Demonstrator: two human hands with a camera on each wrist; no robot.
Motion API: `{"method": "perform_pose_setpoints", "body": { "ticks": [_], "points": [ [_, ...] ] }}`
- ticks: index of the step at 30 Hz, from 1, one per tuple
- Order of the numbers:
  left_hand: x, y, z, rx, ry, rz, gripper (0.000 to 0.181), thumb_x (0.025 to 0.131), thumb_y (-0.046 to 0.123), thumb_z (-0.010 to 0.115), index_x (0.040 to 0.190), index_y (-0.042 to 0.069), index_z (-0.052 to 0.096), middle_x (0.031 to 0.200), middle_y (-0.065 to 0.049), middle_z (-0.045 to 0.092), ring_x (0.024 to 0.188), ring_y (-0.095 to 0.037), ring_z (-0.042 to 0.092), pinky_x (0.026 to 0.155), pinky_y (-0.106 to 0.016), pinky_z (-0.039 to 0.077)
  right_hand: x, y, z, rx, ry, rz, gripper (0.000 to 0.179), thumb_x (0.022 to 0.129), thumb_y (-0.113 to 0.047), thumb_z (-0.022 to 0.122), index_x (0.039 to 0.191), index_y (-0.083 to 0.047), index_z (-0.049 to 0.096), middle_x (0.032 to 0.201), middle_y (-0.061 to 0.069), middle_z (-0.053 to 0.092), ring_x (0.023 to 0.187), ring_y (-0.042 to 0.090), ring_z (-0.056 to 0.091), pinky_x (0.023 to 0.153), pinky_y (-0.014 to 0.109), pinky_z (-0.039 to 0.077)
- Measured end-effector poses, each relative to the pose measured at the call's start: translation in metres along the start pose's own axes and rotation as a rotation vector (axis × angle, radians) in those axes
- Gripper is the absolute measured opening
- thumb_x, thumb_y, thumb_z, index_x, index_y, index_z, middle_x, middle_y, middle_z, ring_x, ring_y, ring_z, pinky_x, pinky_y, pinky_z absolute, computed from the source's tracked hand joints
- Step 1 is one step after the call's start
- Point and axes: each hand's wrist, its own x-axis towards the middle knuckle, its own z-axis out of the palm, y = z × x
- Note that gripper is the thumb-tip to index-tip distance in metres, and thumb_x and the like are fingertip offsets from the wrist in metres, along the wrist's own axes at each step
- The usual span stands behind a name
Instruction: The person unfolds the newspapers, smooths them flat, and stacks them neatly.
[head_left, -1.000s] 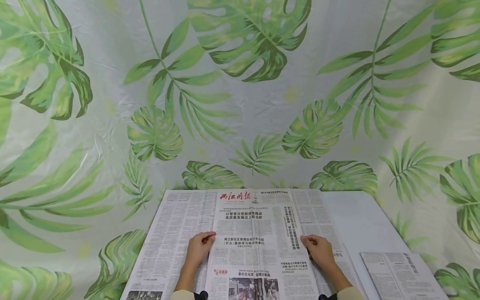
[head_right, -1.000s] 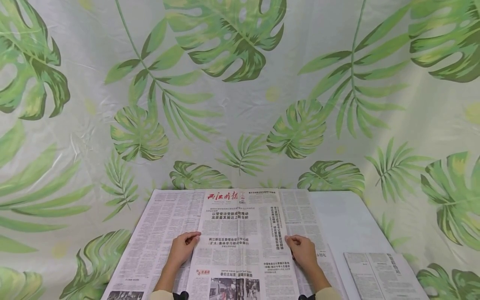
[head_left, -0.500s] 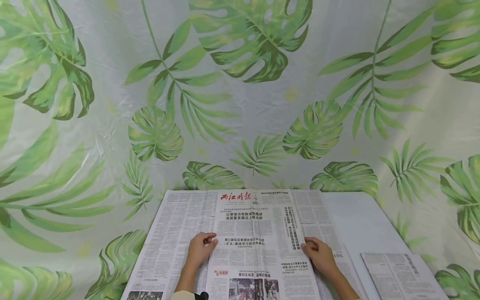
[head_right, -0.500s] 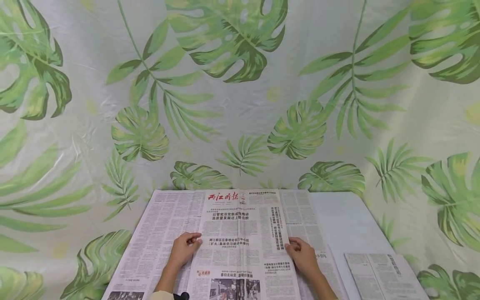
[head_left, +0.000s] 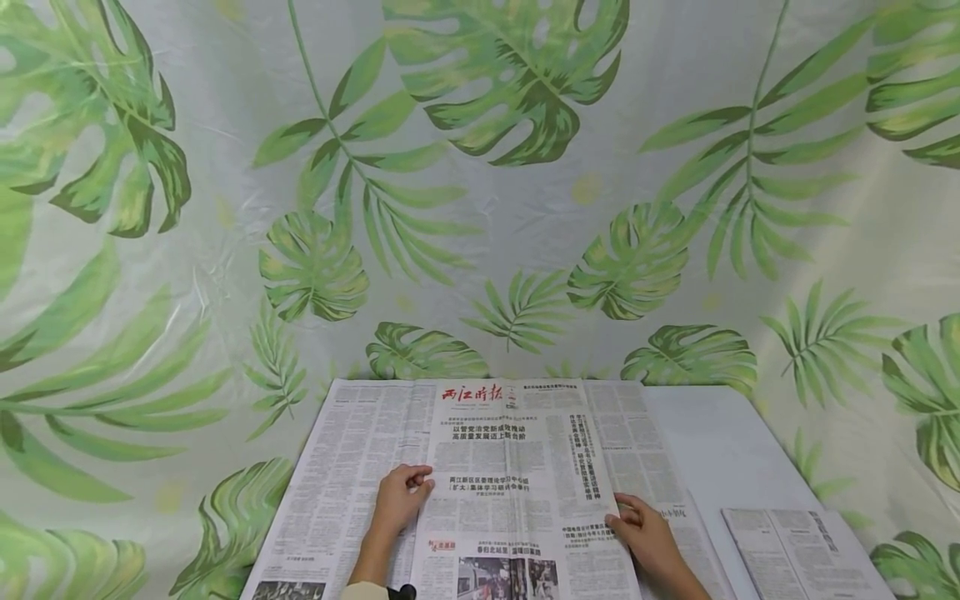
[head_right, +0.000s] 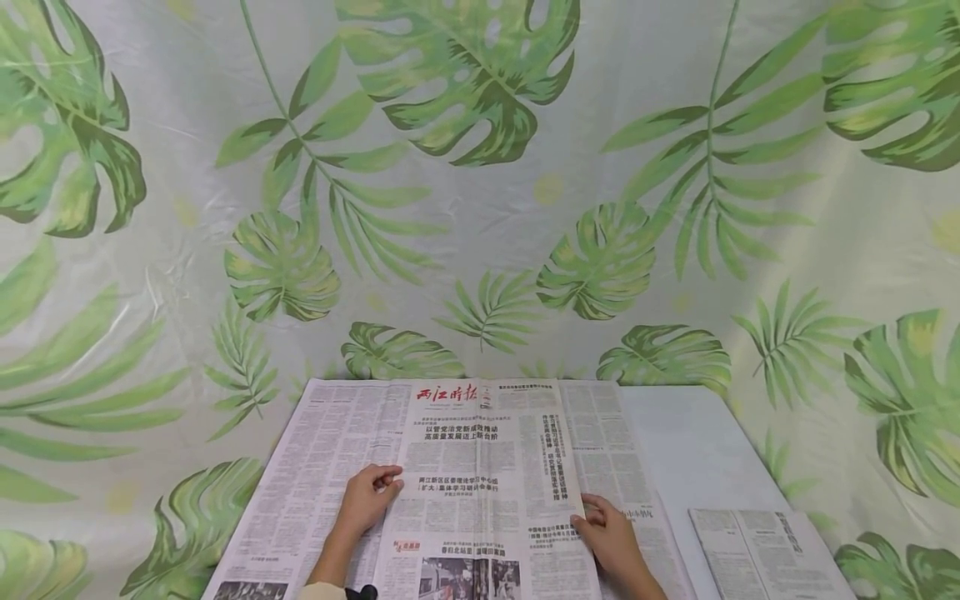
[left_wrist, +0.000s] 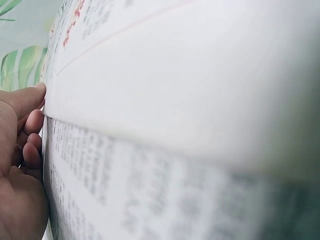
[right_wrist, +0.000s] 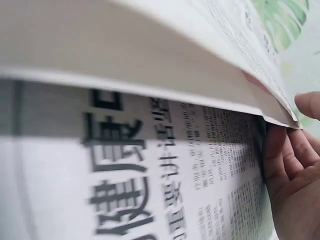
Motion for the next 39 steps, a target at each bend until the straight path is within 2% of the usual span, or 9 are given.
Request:
{"method": "perform_pose_setpoints", "body": {
  "ticks": [6,10,16,21,27,31,39],
  "points": [
    [-0.002,0.001,0.001,-0.004,-0.008,-0.001,0.02,0.087,0.012,0.081,0.107,0.011,0.08,0.082,0.007,0.061,0.078,-0.009,0.053,0.073,-0.023,0.044,-0.015,0.001,-0.005,-0.006,-0.005,0.0,0.054,0.095,-0.019,0.072,0.141,0.003,0.055,0.098,0.007,0.077,0.078,0.018,0.073,0.066,0.027,0.056],
    [-0.003,0.001,0.0,-0.006,-0.005,-0.004,0.02,0.087,0.011,0.081,0.107,0.01,0.08,0.082,0.006,0.061,0.078,-0.01,0.052,0.072,-0.024,0.043,-0.023,0.001,-0.01,0.01,-0.029,0.028,0.053,0.095,-0.02,0.073,0.137,0.008,0.057,0.101,0.009,0.077,0.084,0.02,0.074,0.071,0.03,0.06],
    [-0.009,0.002,-0.003,-0.003,-0.028,0.001,0.024,0.088,0.013,0.08,0.111,0.01,0.078,0.086,0.005,0.061,0.081,-0.01,0.052,0.075,-0.025,0.044,-0.029,0.001,-0.015,0.021,-0.138,0.046,0.054,0.098,-0.031,0.07,0.128,0.013,0.061,0.102,0.012,0.077,0.088,0.023,0.074,0.075,0.036,0.061],
    [-0.019,0.007,-0.001,0.023,-0.082,0.006,0.031,0.088,0.017,0.08,0.118,0.012,0.075,0.096,0.005,0.063,0.088,-0.009,0.053,0.081,-0.027,0.047,-0.033,0.0,-0.018,0.054,-0.178,0.052,0.048,0.099,-0.033,0.068,0.12,0.011,0.067,0.096,0.009,0.077,0.083,0.02,0.073,0.07,0.032,0.059],
    [-0.026,0.025,0.004,0.055,-0.108,0.004,0.034,0.087,0.02,0.08,0.12,0.014,0.074,0.1,0.003,0.065,0.093,-0.012,0.053,0.086,-0.033,0.047,-0.035,-0.005,-0.014,0.027,-0.097,0.04,0.034,0.098,-0.031,0.071,0.103,0.003,0.074,0.081,0.005,0.074,0.069,0.015,0.065,0.061,0.027,0.052],
    [-0.031,0.038,0.009,0.024,-0.154,0.029,0.035,0.088,0.021,0.079,0.122,0.013,0.074,0.1,0.003,0.065,0.091,-0.011,0.052,0.084,-0.03,0.047,-0.037,-0.009,-0.008,0.039,-0.029,0.059,0.03,0.097,-0.028,0.072,0.1,0.002,0.075,0.083,0.006,0.076,0.071,0.017,0.069,0.06,0.027,0.054],
    [-0.043,0.064,0.027,-0.051,-0.248,0.112,0.036,0.091,0.024,0.077,0.126,0.014,0.072,0.102,0.001,0.067,0.085,-0.006,0.054,0.077,-0.025,0.049,-0.039,-0.005,-0.007,0.049,-0.015,0.051,0.034,0.096,-0.031,0.074,0.097,0.002,0.075,0.082,0.008,0.076,0.071,0.018,0.07,0.06,0.03,0.057]
  ]
}}
